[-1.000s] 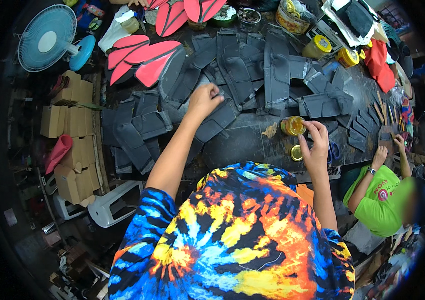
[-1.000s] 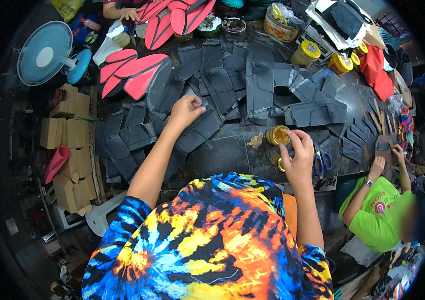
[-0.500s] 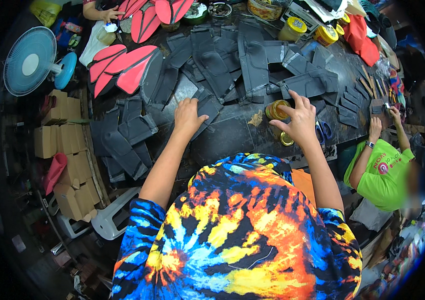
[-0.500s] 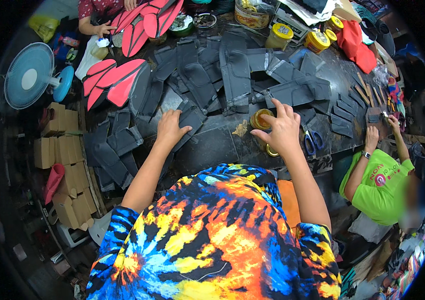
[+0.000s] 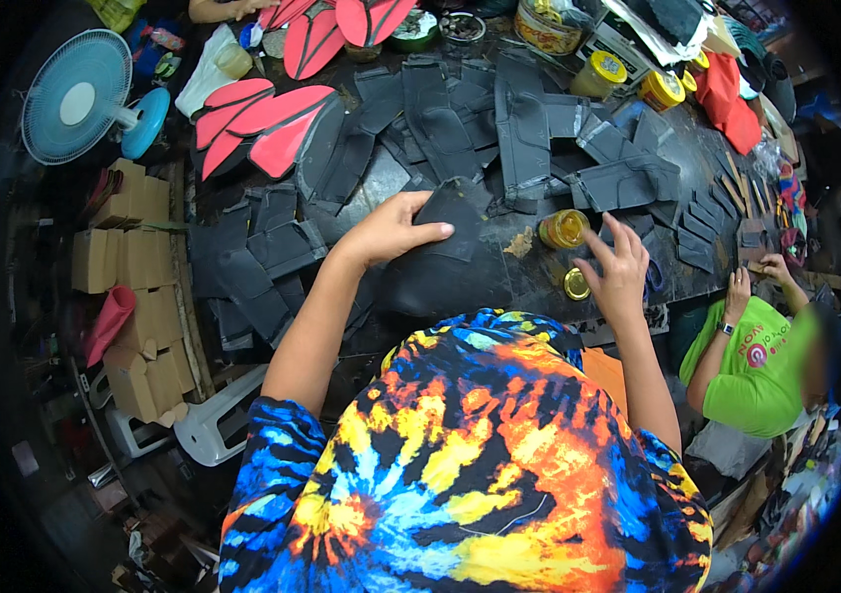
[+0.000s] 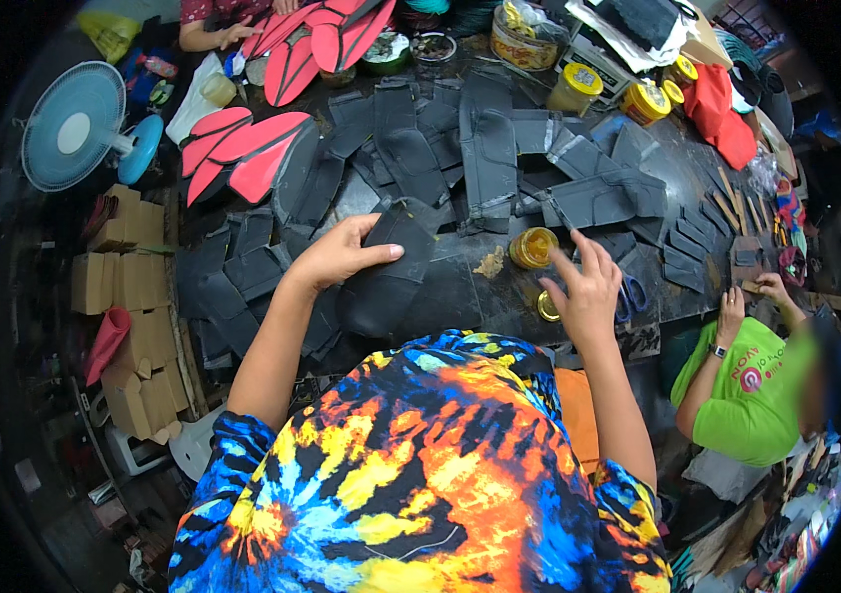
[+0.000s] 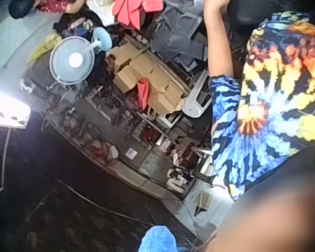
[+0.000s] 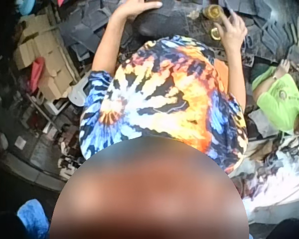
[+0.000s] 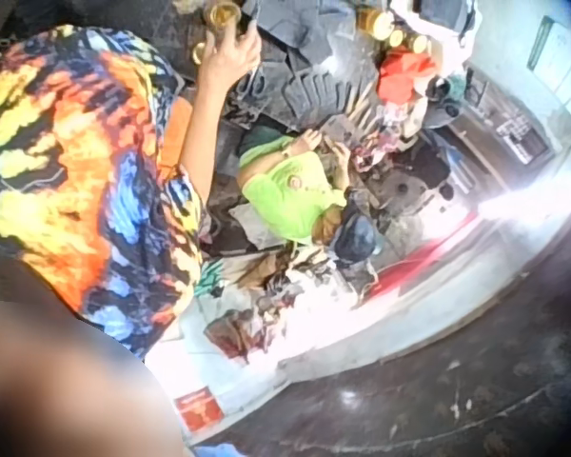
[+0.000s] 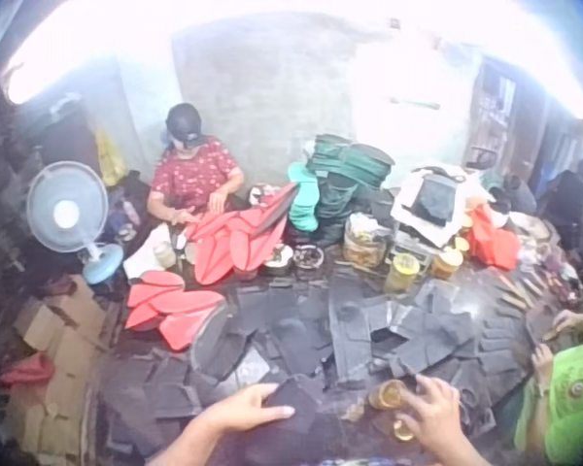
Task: The person repeatedly picks up black shoe parts from a cluttered table, turns them over, and places them back down. They handle multiple similar parts one at a time, occasionally shifting piles to access more items.
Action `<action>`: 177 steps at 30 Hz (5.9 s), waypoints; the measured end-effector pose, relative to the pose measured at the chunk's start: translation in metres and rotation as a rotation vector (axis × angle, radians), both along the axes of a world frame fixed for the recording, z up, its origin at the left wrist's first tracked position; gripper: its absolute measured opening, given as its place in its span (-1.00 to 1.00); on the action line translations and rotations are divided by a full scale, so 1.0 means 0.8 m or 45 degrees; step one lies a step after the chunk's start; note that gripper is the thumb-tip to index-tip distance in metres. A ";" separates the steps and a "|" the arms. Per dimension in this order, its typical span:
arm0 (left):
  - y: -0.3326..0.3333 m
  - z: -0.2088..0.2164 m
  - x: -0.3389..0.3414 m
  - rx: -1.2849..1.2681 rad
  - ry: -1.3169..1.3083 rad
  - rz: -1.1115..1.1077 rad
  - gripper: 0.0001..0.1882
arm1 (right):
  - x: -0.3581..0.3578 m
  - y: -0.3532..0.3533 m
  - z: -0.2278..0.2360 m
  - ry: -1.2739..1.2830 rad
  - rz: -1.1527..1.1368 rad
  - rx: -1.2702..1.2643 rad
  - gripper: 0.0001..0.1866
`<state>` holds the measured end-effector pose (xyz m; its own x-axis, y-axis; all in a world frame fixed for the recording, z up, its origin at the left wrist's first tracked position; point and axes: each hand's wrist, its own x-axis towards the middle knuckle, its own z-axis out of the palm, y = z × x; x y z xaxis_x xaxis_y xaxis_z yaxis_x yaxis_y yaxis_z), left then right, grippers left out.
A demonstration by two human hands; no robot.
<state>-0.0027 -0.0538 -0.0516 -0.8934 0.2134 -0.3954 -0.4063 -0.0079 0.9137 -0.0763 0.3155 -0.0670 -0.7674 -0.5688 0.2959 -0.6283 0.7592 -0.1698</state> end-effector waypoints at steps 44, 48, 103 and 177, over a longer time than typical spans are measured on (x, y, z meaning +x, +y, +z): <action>0.002 0.090 -0.059 0.234 0.172 0.234 -0.50 | 0.004 -0.102 0.098 -1.117 0.462 -1.278 -0.10; -0.019 0.114 -0.084 0.451 0.488 0.733 -0.64 | 0.017 -0.136 0.076 -1.497 0.338 -1.050 0.15; 0.083 0.057 -0.023 0.947 0.063 0.788 -0.73 | -0.021 -0.128 0.113 -0.304 0.478 -0.846 -0.51; -0.055 0.032 0.096 0.448 -0.039 0.423 -0.55 | -0.036 -0.112 0.079 -0.665 0.394 -0.482 -0.74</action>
<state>0.0740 -0.0981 -0.0260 -0.9250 0.0438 -0.3775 -0.3559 -0.4485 0.8199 -0.1048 0.2255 -0.0035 -0.6826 -0.7144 0.1541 -0.5701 0.3886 -0.7239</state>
